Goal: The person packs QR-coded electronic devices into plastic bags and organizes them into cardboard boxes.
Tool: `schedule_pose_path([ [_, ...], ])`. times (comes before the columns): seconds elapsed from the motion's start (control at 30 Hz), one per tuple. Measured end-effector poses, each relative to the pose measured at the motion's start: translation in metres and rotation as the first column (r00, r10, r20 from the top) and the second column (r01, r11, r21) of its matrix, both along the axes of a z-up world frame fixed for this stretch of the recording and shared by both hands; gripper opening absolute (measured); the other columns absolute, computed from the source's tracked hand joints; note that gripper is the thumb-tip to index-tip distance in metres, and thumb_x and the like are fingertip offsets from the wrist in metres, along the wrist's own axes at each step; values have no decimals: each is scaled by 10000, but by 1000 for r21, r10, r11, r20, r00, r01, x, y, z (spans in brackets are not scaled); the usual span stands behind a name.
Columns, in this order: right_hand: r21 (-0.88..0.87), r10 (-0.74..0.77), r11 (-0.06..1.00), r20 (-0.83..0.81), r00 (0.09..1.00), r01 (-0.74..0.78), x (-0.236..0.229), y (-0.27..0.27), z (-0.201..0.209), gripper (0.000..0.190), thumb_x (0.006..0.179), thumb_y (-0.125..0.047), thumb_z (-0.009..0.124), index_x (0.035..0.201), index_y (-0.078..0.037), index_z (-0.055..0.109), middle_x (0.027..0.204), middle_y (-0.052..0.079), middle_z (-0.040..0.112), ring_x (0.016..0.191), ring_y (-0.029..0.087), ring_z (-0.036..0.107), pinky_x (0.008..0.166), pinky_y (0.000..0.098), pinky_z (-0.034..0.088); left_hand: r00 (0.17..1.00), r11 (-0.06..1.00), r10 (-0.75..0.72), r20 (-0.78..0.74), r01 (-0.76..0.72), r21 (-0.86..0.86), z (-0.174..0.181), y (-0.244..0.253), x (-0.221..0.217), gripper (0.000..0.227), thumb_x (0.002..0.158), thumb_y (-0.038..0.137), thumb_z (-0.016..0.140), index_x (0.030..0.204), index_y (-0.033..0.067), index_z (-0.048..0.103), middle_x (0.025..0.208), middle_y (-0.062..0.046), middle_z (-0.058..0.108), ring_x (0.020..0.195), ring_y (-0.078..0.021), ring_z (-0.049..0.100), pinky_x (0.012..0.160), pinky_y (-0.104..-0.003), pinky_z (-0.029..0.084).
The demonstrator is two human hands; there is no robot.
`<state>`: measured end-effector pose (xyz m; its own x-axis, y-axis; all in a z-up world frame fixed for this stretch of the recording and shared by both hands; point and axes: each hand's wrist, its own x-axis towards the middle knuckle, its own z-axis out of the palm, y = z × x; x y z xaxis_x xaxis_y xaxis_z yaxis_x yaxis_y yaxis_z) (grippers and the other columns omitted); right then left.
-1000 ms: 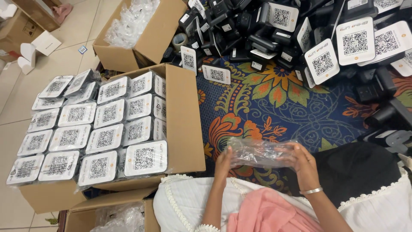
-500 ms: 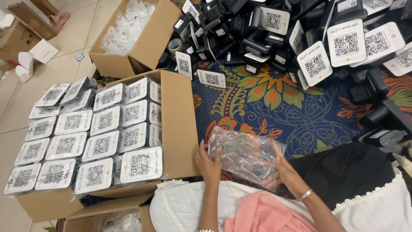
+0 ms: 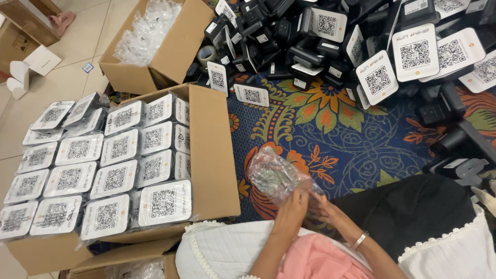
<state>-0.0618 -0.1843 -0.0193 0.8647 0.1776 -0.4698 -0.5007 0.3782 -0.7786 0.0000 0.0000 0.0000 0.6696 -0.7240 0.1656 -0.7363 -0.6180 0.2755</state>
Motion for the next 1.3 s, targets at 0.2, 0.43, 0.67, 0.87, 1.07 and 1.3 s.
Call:
schedule_pose_path([
  [0.2,-233,-147,961,32,989,150,34,-22,-44,670,1065,-519,439,889,82,679,963,223,834,782,265,773,677,375,603,888,932,332,-320,-361,-36,72,19,67,646,704,11,762,1292,-41,499,1274,-235,512,1116,-452,574,897,-503,494],
  [0.43,-268,-75,952,271,960,150,197,-4,-65,302,1033,-304,550,1057,-22,654,995,134,770,820,164,741,700,292,597,855,895,445,-265,-436,96,-54,28,86,412,840,-113,669,1229,-39,559,1303,-259,483,1187,-451,554,944,-477,523],
  [0.67,-782,27,563,341,940,267,399,-1,-94,574,892,-369,817,1210,46,580,1338,156,637,1076,274,704,897,375,578,766,870,478,-430,-481,109,-30,26,95,464,773,-93,648,1218,6,563,1311,-232,442,1182,-451,519,975,-494,473],
  [0.87,-718,82,425,637,767,551,453,24,-64,826,799,-304,846,1435,72,477,1281,276,638,1163,404,646,961,466,524,782,869,473,-405,-490,67,-44,29,96,334,832,-42,665,1145,37,582,1231,-208,490,1130,-424,546,941,-497,478],
  [1.07,-791,123,487,484,867,372,412,28,-42,585,905,-336,783,1369,-32,597,1130,180,768,953,263,779,839,369,613,747,861,478,-462,-503,77,-31,32,98,290,807,-37,684,1071,39,592,1186,-206,490,1103,-426,546,919,-501,467],
  [1.3,-137,-385,896,232,893,422,267,5,-68,405,976,-208,662,1299,27,597,1276,193,673,1138,282,691,967,399,612,783,853,430,-449,-515,-81,-21,34,95,248,758,-117,678,927,46,599,1103,-170,508,1080,-393,576,893,-484,475],
])
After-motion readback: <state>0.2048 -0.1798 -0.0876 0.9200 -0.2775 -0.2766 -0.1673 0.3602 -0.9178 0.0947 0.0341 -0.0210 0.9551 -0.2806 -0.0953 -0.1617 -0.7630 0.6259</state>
